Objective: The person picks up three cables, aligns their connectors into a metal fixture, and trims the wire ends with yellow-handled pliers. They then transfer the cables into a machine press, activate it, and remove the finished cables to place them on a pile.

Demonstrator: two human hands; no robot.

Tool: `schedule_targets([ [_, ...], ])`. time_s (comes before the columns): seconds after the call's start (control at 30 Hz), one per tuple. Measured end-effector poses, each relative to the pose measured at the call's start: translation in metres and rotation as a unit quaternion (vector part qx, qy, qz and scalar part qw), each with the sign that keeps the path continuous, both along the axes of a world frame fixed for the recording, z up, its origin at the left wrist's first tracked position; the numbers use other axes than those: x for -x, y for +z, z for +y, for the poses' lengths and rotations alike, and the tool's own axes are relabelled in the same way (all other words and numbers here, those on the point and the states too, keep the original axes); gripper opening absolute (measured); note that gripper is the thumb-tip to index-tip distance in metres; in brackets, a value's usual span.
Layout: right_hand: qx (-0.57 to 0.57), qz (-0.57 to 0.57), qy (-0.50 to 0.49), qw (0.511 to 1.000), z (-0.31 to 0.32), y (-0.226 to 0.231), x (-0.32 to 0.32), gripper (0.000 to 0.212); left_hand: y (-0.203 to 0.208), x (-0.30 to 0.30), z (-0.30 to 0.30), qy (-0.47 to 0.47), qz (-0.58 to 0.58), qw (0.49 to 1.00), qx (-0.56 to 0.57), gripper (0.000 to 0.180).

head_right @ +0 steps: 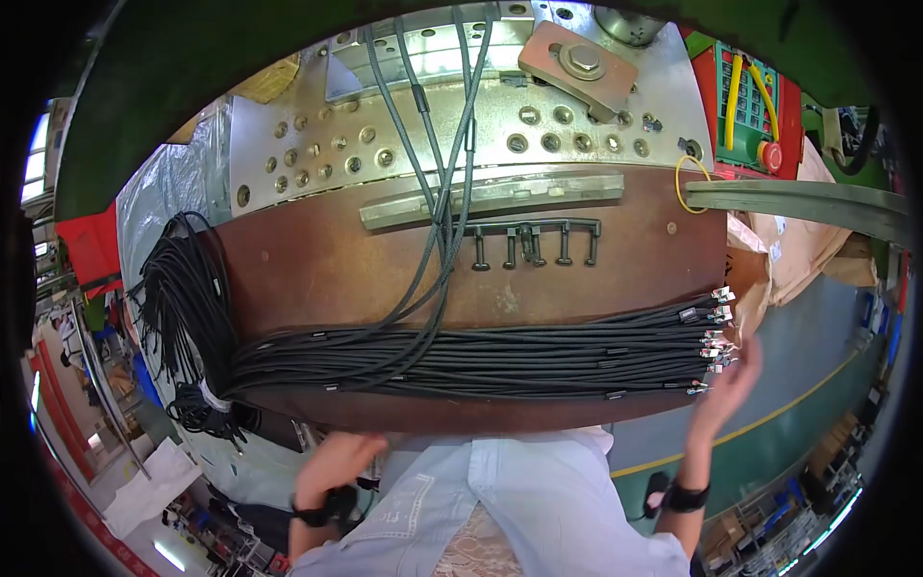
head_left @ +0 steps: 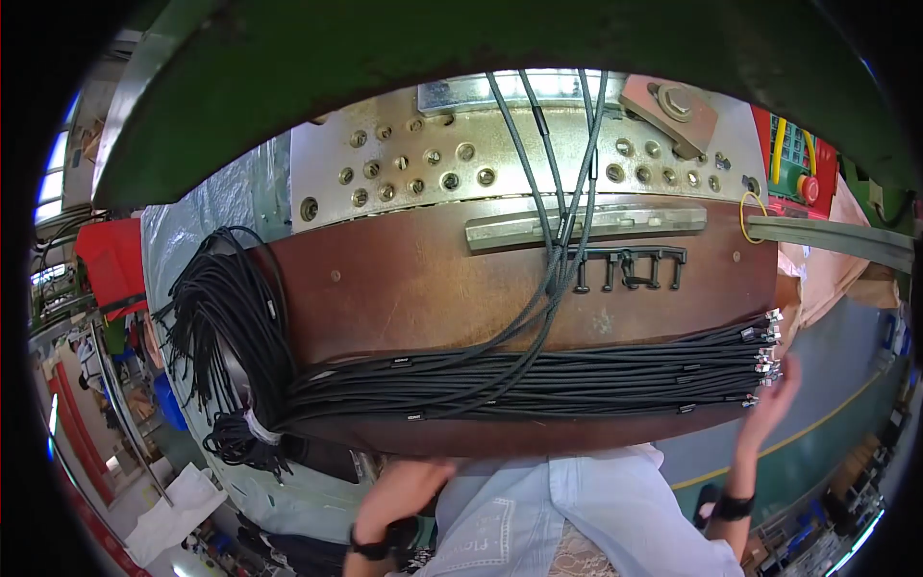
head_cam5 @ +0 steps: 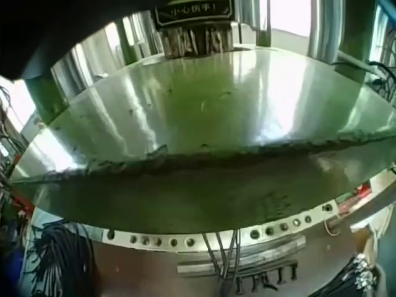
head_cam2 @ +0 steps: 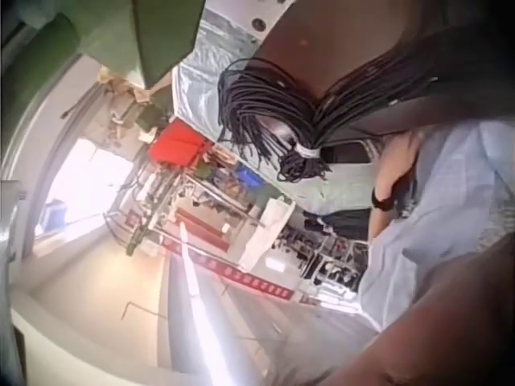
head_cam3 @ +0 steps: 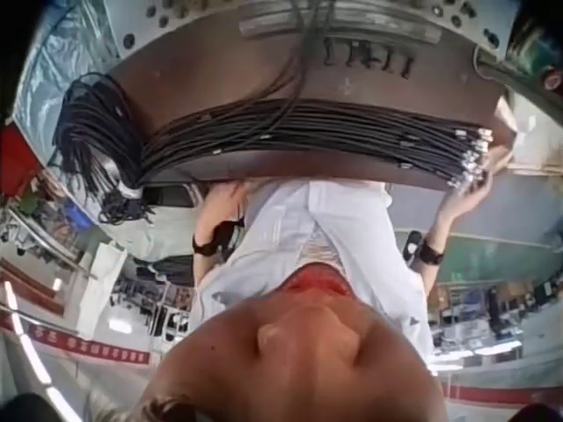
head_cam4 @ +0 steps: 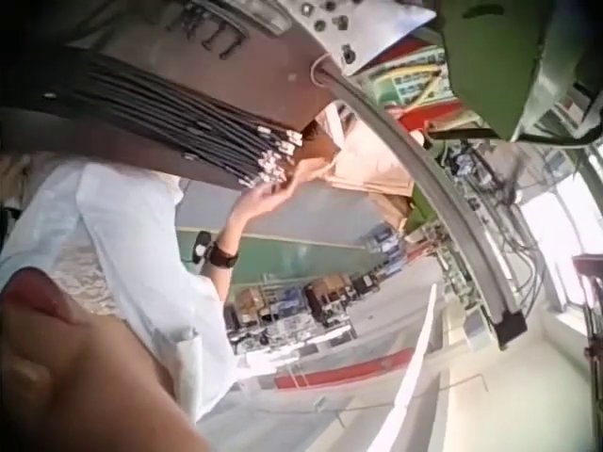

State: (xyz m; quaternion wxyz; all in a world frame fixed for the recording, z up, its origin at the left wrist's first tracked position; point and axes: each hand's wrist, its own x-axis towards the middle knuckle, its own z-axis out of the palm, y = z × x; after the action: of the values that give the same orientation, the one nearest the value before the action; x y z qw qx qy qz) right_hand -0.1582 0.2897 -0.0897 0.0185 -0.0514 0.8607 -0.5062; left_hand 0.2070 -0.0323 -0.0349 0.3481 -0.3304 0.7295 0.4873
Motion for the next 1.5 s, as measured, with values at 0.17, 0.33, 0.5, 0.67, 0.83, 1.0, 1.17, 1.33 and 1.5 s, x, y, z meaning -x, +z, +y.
schedule_targets([
  [0.17, -0.215, 0.003, 0.232, 0.949, 0.032, -0.089, -0.066, 0.051, -0.099, -0.051, 0.01, -0.041, 0.078, 0.922, 0.377, 0.019],
  [0.33, -0.181, -0.003, 0.307, 0.934, 0.043, -0.107, -0.061, 0.046, -0.108, -0.057, 0.01, 0.296, -0.046, 0.936, 0.186, 0.018],
  [0.5, -0.28, 0.032, 0.323, 0.903, 0.027, -0.097, -0.053, 0.037, -0.114, -0.044, 0.011, 0.237, 0.176, 0.901, 0.318, 0.015],
  [0.67, -0.222, 0.109, 0.298, 0.922, 0.008, -0.096, -0.051, 0.032, -0.106, -0.023, 0.005, 0.204, 0.259, 0.863, 0.384, 0.011],
  [0.83, -0.283, 0.071, 0.289, 0.912, -0.009, -0.066, -0.053, 0.021, -0.074, -0.007, 0.008, 0.22, 0.255, 0.87, 0.361, 0.022],
  [1.0, -0.382, -0.16, 0.505, 0.757, -0.048, 0.067, -0.047, 0.022, -0.009, -0.001, 0.039, 0.319, 0.065, 0.897, 0.299, 0.029],
  [1.17, -0.05, -0.006, 0.585, 0.81, -0.135, 0.118, -0.015, 0.024, 0.037, -0.008, 0.03, 0.372, 0.205, 0.642, 0.638, 0.06],
  [1.33, -0.14, 0.436, 0.491, 0.741, -0.217, 0.072, 0.006, 0.028, 0.066, 0.101, 0.009, -0.094, 0.351, 0.714, 0.599, 0.056],
  [1.5, -0.167, 0.309, 0.555, 0.754, -0.163, 0.08, 0.024, 0.028, 0.022, 0.155, 0.015, -0.209, 0.456, 0.714, 0.489, 0.028],
])
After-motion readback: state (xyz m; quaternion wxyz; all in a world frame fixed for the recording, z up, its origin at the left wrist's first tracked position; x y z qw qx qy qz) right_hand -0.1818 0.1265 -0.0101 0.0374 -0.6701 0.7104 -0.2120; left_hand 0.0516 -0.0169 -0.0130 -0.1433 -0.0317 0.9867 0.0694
